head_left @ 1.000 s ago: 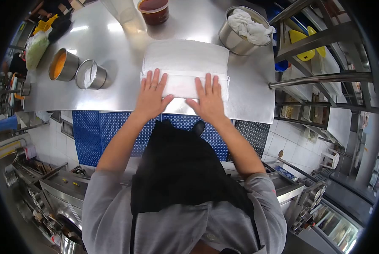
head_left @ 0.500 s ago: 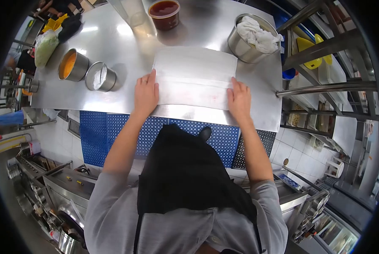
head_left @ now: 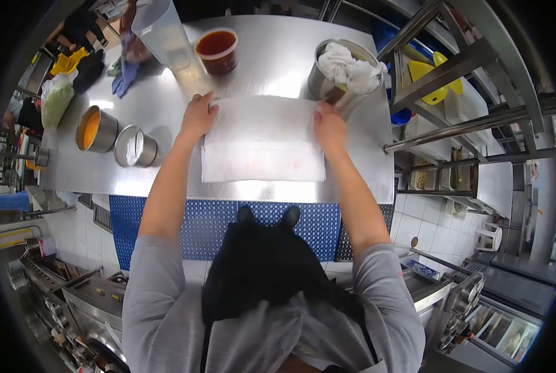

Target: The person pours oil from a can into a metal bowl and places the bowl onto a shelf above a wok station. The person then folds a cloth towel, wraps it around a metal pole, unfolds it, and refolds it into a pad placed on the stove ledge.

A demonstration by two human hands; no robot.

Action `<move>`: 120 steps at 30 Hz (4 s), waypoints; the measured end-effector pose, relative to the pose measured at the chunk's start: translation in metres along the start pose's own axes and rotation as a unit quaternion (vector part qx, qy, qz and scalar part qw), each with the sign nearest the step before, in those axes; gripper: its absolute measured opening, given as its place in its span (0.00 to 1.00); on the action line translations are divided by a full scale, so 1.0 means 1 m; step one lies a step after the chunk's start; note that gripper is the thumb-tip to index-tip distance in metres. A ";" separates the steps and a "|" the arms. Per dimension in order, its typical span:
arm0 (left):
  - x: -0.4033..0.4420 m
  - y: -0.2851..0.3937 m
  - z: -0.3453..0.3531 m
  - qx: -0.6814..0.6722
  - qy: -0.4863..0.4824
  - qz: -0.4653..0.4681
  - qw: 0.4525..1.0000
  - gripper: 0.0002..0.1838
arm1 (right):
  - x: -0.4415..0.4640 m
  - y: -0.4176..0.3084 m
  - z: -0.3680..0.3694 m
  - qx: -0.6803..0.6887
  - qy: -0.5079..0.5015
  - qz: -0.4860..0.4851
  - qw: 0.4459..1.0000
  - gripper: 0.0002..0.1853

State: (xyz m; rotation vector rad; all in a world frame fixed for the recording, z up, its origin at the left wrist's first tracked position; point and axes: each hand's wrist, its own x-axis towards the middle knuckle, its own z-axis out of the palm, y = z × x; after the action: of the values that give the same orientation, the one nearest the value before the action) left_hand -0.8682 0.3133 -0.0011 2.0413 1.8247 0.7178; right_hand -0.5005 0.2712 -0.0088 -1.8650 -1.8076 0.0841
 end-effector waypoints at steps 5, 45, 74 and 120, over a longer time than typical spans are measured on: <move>0.033 -0.009 -0.009 -0.003 -0.094 -0.009 0.995 0.10 | 0.027 -0.018 -0.005 -0.093 -0.098 0.005 0.991 0.13; -0.184 0.024 -0.069 -0.021 0.022 0.203 0.979 0.09 | -0.136 -0.001 -0.096 -0.060 -0.041 -0.260 0.963 0.08; -0.106 0.078 0.018 0.140 -0.073 0.063 0.985 0.49 | -0.043 0.017 -0.057 0.024 -0.280 -0.010 0.960 0.21; -0.206 0.733 0.243 -0.279 -0.738 0.222 0.573 0.14 | -0.538 0.180 -0.278 0.568 0.594 0.382 0.423 0.19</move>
State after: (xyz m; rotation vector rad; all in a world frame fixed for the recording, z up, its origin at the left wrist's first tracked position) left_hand -0.1383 0.0309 0.1611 1.5394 0.0505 -0.3790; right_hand -0.2783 -0.3206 -0.0163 -0.8594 0.3267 0.1787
